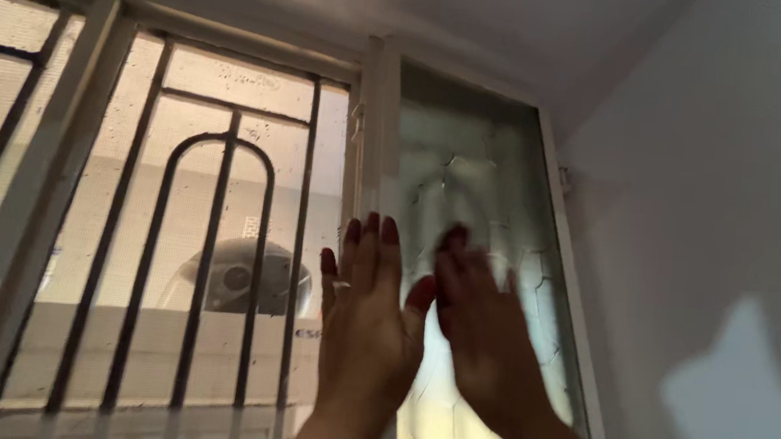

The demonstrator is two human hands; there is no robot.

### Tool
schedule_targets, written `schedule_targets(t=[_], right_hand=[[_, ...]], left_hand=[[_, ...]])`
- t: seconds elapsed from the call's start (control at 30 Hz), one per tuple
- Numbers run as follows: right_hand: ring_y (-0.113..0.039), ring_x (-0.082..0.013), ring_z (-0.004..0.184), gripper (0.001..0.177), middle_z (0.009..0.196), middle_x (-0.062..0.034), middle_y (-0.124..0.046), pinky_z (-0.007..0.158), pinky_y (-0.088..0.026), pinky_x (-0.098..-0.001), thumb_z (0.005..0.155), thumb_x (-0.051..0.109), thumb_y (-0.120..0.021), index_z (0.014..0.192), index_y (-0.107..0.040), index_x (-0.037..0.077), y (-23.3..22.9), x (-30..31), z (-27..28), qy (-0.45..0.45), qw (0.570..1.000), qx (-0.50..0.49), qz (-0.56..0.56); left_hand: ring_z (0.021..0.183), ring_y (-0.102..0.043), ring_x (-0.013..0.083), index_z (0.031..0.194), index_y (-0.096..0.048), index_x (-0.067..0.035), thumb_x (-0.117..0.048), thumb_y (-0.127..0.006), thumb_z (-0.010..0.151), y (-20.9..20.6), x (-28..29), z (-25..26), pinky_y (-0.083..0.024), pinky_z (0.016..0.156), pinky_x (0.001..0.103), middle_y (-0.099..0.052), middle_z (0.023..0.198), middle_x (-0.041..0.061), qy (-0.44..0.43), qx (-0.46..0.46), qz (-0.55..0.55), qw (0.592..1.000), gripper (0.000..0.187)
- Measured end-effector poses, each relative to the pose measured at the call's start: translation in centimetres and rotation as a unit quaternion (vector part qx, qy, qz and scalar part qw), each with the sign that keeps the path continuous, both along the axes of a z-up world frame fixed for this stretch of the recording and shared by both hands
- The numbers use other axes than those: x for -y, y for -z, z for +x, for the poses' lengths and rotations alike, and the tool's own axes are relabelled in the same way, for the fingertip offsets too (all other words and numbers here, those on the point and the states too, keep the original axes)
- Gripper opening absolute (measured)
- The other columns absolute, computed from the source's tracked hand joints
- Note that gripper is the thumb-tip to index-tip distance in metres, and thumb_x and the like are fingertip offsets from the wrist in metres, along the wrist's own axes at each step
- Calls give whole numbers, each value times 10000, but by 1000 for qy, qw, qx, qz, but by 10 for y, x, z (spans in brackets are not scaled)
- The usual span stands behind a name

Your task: The person wipes the metal grill of a window, the glass pane, and the inner frame using a cloth, reaching various parts of the structure.

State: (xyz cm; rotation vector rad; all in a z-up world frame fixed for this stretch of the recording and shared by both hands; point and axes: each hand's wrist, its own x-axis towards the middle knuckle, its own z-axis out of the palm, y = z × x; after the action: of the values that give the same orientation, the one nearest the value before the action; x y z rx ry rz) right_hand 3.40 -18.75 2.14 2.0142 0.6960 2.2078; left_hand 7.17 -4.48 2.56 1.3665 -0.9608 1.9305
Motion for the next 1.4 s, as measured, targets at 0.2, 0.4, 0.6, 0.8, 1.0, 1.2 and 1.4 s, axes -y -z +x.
schedule_targets(t=[0.2,0.4,0.6,0.8,1.0,1.2,1.4], right_hand=[[-445,-356,1446,476,1524,-166,-481,1200,-353,-560,1073,231,-335,1507,-455,77,28,33,20,116,900,-92,411],[-141,-396,1567,602,1698,-192,-214,1226,-119,-557,1060,307,-259,1601,-264,43,90,-18,20,-40,968,-29,247],[-128,-386,1580,606,1697,-180,-243,1222,-23,-584,1059,319,-293,1610,-278,66,165,-46,-3,-41,985,-89,139],[-176,-360,1565,643,1635,-203,-289,1234,-16,-607,1040,349,-342,1620,-256,85,226,23,18,96,969,-58,218],[-47,-453,1537,688,1632,-280,-172,1166,-9,-622,1046,379,-330,1620,-163,38,262,43,24,100,883,-155,431],[-70,-463,1605,640,1705,-276,-187,1272,-15,-615,1090,316,-345,1650,-207,39,292,-33,8,50,969,-89,226],[-83,-435,1633,609,1732,-186,-204,1307,-13,-653,1094,285,-400,1649,-265,72,285,-62,-18,-43,984,-133,108]], left_hand=[[1553,-225,383,1544,-369,48,-376,-460,1063,50,-2,-4,-119,1249,526,-384,1612,228,-1,-3,5,1000,647],[1593,-209,376,1558,-380,50,-411,-347,1103,86,-11,-13,-77,1280,517,-360,1655,220,74,-32,33,996,649],[1609,-204,368,1563,-403,20,-439,-261,1116,120,-16,-22,-83,1300,522,-358,1671,204,110,-70,53,990,656],[1592,-189,394,1580,-393,-25,-441,-323,1097,158,-21,-22,-102,1283,539,-309,1682,213,43,-69,75,994,641],[1597,-183,406,1594,-366,-39,-465,-371,1092,198,-31,-19,-95,1295,564,-273,1691,208,33,-94,116,988,659],[1647,-197,348,1606,-391,-30,-429,-242,1143,221,-31,-32,-82,1354,524,-327,1715,150,150,-138,90,975,629],[1686,-200,286,1594,-445,-11,-547,-180,1167,240,-32,-34,-106,1388,406,-388,1719,111,437,-215,65,871,735]])
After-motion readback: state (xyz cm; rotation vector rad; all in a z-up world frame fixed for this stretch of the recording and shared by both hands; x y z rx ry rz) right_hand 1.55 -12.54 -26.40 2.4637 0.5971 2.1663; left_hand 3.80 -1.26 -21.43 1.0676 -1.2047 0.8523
